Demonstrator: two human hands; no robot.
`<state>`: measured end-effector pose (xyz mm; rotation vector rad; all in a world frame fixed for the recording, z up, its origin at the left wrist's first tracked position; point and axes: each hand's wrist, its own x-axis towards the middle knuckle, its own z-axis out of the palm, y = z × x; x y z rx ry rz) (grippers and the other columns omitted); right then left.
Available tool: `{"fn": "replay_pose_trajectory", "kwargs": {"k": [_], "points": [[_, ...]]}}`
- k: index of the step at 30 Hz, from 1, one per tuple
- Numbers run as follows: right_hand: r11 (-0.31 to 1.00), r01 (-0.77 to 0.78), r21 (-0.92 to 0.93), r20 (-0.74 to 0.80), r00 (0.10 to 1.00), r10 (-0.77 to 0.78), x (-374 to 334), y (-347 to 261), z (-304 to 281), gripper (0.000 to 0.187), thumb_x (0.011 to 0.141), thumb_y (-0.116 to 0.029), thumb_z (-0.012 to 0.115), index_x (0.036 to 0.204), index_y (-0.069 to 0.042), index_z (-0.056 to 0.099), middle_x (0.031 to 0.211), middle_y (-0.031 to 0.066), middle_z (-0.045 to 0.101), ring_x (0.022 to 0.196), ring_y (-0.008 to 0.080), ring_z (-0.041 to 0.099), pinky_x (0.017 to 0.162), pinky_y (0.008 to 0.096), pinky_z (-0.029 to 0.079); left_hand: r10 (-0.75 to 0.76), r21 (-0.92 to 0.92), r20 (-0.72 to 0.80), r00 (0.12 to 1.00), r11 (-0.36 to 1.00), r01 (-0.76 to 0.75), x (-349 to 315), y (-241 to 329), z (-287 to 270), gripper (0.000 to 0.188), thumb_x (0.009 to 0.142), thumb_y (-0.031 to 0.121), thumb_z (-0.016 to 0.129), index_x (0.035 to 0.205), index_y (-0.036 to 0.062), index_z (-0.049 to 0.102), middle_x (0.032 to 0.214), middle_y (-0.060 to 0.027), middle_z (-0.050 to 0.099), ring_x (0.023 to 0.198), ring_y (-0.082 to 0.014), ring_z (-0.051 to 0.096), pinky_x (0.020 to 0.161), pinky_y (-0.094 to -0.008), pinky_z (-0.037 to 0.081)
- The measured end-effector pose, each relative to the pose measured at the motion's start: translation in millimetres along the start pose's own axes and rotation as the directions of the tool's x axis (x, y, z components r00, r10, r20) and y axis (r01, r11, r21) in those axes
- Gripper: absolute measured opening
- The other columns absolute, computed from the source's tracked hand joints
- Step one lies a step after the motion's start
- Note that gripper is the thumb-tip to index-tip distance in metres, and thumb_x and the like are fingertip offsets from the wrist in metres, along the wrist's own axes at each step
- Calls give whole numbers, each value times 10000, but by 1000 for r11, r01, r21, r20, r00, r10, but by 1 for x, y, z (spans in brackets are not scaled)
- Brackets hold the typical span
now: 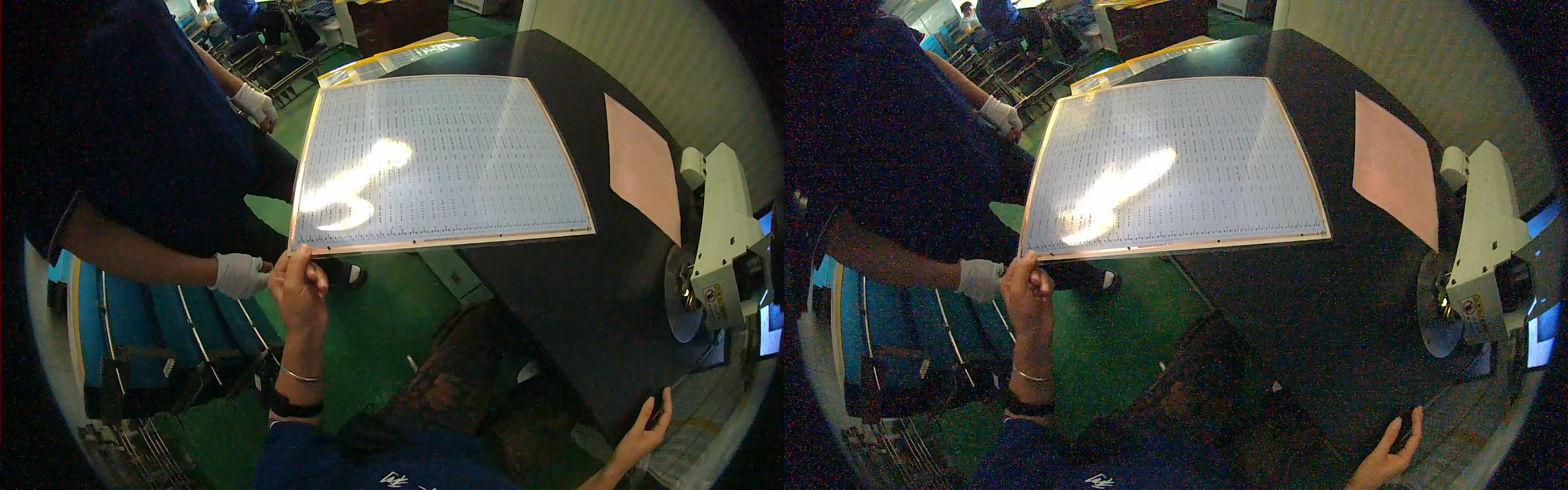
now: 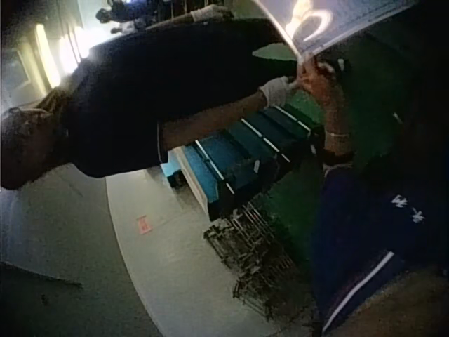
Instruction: Inspect and align metal mesh panels using a digital imaging system and comparing them against a reference data sheet.
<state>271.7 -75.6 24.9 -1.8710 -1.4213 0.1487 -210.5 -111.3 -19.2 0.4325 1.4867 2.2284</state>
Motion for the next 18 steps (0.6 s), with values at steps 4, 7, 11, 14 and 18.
{"fn": "replay_pose_trajectory", "kwargs": {"k": [4,7,11,14,18], "points": [[999,-11,-53,-15,1000,11,1,-1,2,332,913,-150,513,1205,9,526,1256,121,522,1189,234,455,1031,345,308,-8,-9,-23,1000,1000,8,7,-5,7,168,864,136,555,708,79,532,534,19,477,399,-77,464,349,-201,357],[999,-8,-47,-22,1000,7,0,2,2,334,914,-159,513,1204,7,528,1253,124,524,1187,239,457,1032,349,307,-38,34,-47,998,999,39,3,-1,12,173,873,167,547,733,66,548,543,7,498,403,-89,480,352,-211,369],[999,21,-47,-6,1000,-21,1,3,0,337,914,-172,517,1202,3,532,1247,124,529,1189,243,456,1033,354,306,-67,51,-37,997,996,69,-1,-4,5,245,894,275,527,796,55,566,569,-20,542,422,-117,512,372,-221,389],[997,-22,-77,-18,1000,21,0,-7,2,335,910,-163,521,1202,2,533,1247,120,530,1188,241,458,1034,353,305,-126,24,-37,991,992,127,-6,-1,9,293,898,335,520,819,57,568,587,-33,557,441,-128,527,396,-226,402],[996,-41,-81,-39,999,38,-1,-5,3,336,909,-159,524,1205,0,532,1247,115,531,1188,239,458,1033,354,306,-120,24,-37,992,992,121,-7,-1,18,303,896,350,520,818,61,570,605,-41,569,454,-129,534,411,-226,404]]}}
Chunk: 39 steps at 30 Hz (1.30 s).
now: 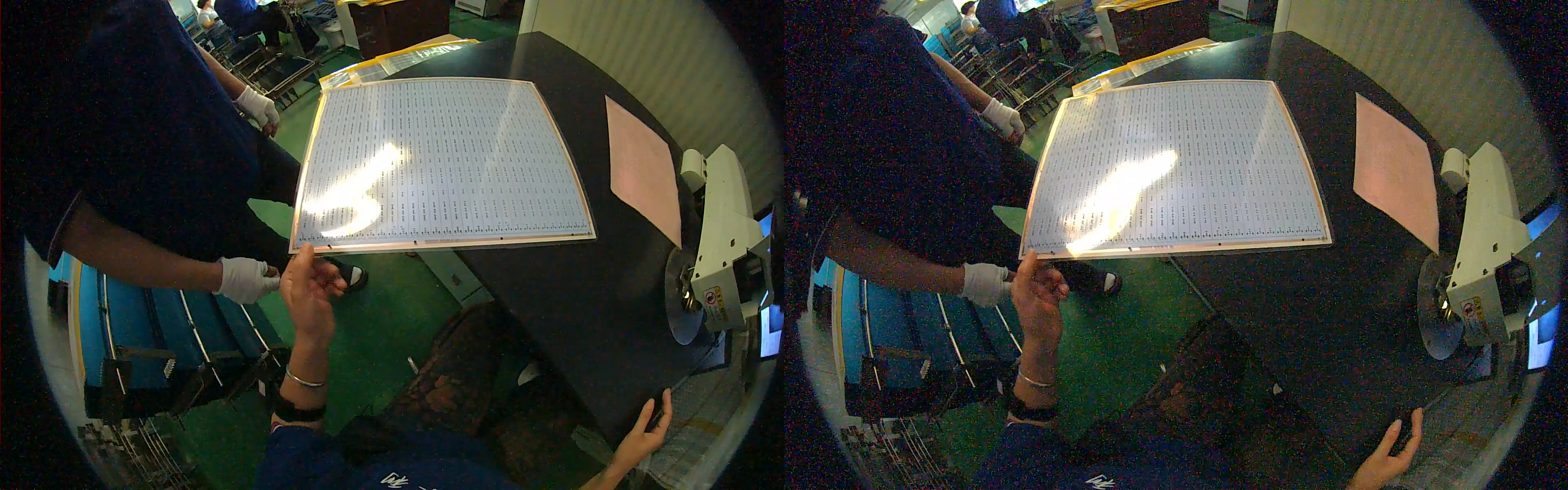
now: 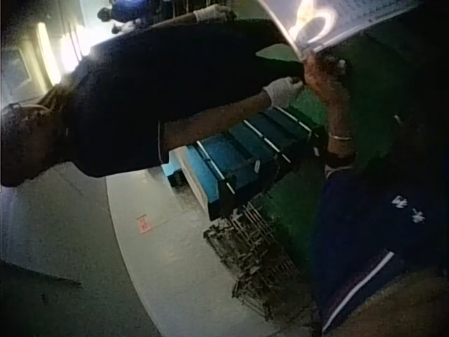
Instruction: Inspect and align metal mesh panels using a digital imaging system and comparing them against a reference data sheet.
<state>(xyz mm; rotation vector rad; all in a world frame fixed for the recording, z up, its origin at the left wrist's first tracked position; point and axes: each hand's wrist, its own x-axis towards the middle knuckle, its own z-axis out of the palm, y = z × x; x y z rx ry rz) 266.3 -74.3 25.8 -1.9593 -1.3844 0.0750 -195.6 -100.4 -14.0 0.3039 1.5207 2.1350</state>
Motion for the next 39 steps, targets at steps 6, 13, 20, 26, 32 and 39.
{"fn": "replay_pose_trajectory", "kwargs": {"k": [6,13,20,26,32,39], "points": [[998,43,45,23,999,-44,1,6,-1,335,911,-150,516,1204,11,528,1246,122,530,1183,235,461,1027,347,310,11,-74,-52,999,997,-14,11,1,-1,228,878,292,572,804,76,572,619,-42,576,457,-115,527,408,-221,396],[997,73,36,27,997,-74,-1,7,-3,323,911,-131,514,1197,21,528,1238,130,534,1177,234,465,1025,341,313,-138,-17,55,989,990,139,-12,-15,34,191,838,246,636,796,71,574,629,-36,572,465,-101,514,420,-214,398],[993,93,78,-22,996,-91,-1,10,-2,300,901,-105,523,1175,15,540,1239,133,538,1169,241,481,1010,350,334,-401,249,444,801,914,320,-43,-23,70,277,832,263,646,878,-5,596,695,-59,589,507,-109,540,465,-212,431],[990,68,126,-3,998,-69,-1,5,-7,268,866,-59,540,1123,17,545,1254,154,514,1180,275,466,1018,387,330,-148,-225,310,939,948,224,-23,-26,70,299,879,236,580,1010,-31,550,945,-104,625,874,-205,598,806,-341,489],[983,124,134,-20,992,-123,-1,5,-11,246,864,-67,540,1096,13,560,1250,156,517,1169,284,475,1007,398,344,-113,-277,300,947,940,199,-4,-38,64,271,890,103,536,1118,-32,482,1068,-116,574,955,-229,586,857,-380,499],[965,191,179,-52,981,-184,-3,9,-12,227,860,-72,545,1073,4,569,1237,148,528,1173,296,476,1046,451,289,-159,-138,271,949,970,202,-33,-13,44,268,911,167,540,1093,-25,502,972,-123,618,845,-224,632,772,-352,544]]}}
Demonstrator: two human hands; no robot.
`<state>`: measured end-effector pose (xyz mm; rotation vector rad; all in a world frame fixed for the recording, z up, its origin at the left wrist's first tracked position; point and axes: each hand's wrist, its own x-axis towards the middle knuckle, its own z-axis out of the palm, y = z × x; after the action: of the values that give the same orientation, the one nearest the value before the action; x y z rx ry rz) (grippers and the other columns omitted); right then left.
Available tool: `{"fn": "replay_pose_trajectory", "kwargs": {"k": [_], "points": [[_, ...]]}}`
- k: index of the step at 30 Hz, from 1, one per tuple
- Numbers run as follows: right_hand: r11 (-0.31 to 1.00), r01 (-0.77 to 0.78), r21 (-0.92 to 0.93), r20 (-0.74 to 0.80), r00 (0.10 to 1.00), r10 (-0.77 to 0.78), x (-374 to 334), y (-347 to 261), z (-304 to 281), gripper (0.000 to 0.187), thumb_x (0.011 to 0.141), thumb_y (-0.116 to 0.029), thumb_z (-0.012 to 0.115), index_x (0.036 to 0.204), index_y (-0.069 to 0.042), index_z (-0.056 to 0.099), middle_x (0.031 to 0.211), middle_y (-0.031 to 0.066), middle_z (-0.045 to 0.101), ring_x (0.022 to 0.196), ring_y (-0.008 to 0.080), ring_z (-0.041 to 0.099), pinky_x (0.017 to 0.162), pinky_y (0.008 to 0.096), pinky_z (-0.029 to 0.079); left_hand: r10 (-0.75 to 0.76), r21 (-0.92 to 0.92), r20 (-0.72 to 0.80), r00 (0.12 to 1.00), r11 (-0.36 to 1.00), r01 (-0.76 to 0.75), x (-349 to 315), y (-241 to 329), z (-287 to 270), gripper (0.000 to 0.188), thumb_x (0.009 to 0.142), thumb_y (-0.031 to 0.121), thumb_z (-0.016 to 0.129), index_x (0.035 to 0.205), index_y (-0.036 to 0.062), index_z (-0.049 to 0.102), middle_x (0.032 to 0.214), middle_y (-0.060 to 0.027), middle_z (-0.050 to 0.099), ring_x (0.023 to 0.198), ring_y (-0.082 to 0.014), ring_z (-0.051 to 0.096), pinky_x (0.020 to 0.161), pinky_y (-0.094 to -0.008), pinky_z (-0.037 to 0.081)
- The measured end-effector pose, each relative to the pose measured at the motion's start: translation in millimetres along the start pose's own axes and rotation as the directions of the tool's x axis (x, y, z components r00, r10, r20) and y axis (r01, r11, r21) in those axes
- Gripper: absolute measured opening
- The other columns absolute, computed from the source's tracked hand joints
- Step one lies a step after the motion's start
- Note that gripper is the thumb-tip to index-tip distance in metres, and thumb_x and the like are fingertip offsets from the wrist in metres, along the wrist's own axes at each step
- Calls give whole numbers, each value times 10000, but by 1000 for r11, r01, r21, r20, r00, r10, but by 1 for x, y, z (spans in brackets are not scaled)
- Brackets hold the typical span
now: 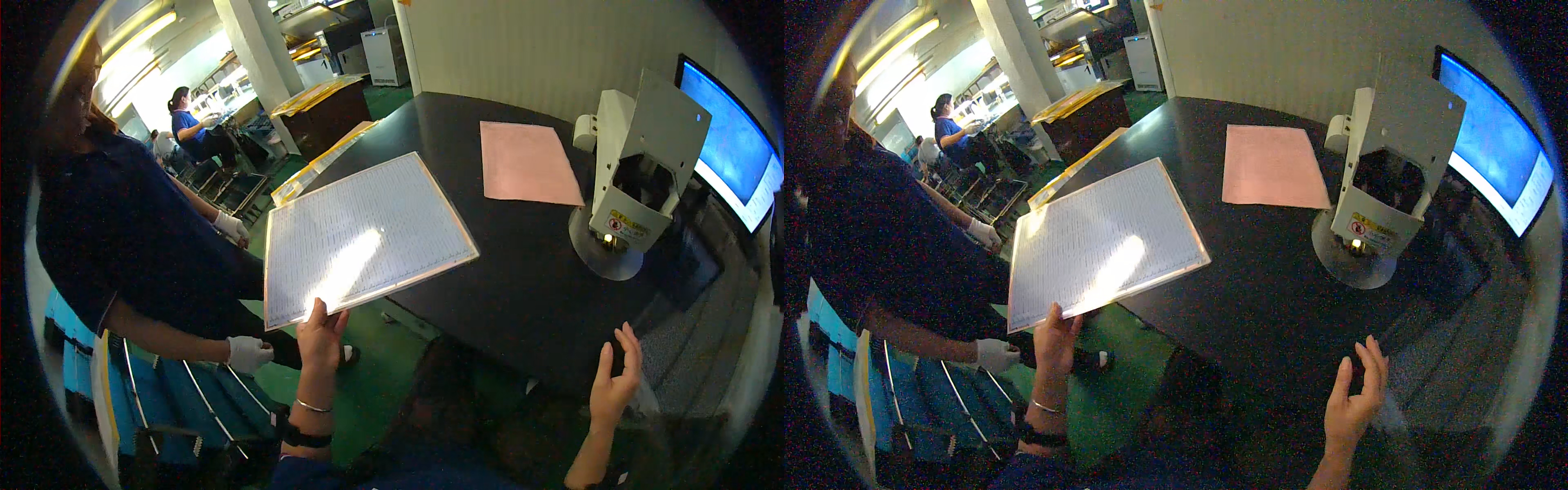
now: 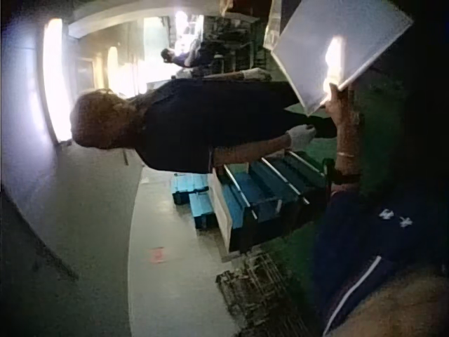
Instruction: Inspect and align metal mesh panels using a digital imaging system and comparing them against a reference data sheet.
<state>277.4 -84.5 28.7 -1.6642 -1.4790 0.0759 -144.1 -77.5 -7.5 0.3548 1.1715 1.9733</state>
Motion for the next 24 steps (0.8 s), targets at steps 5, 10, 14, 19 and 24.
{"fn": "replay_pose_trajectory", "kwargs": {"k": [5,10,14,19,24], "points": [[998,43,36,5,999,-43,-1,0,3,224,858,-73,548,1068,2,570,1231,151,530,1170,311,476,1051,465,282,-206,520,208,956,851,71,-46,21,-5,314,876,225,601,1063,-20,537,916,-143,639,791,-211,647,675,-317,542],[1000,13,10,-8,1000,-13,-3,0,-1,225,860,-65,539,1074,5,563,1240,157,519,1180,316,463,1041,475,294,283,620,760,586,-44,-783,-54,28,28,368,799,125,644,1137,23,537,1015,-147,635,930,-272,635,791,-391,524],[999,41,-6,-36,998,-42,-6,9,-2,220,857,-69,540,1066,-6,568,1248,153,514,1170,314,472,1051,475,285,236,410,911,339,-608,-679,-10,13,38,382,770,72,600,1149,66,557,1138,-146,593,1071,-317,568,918,-436,450],[999,52,2,-15,999,-52,-5,4,3,223,849,-89,557,1059,-15,574,1227,145,526,1163,315,478,1052,477,284,207,356,933,294,-649,-673,21,11,20,330,789,38,543,1119,52,562,1115,-131,601,1039,-289,587,841,-393,497],[997,79,13,-27,997,-78,-6,5,1,219,850,-98,560,1051,-11,576,1210,149,532,1165,314,476,1053,480,285,372,374,910,185,-539,-755,4,98,61,202,796,5,573,992,37,612,915,-129,651,797,-271,662,654,-306,533]]}}
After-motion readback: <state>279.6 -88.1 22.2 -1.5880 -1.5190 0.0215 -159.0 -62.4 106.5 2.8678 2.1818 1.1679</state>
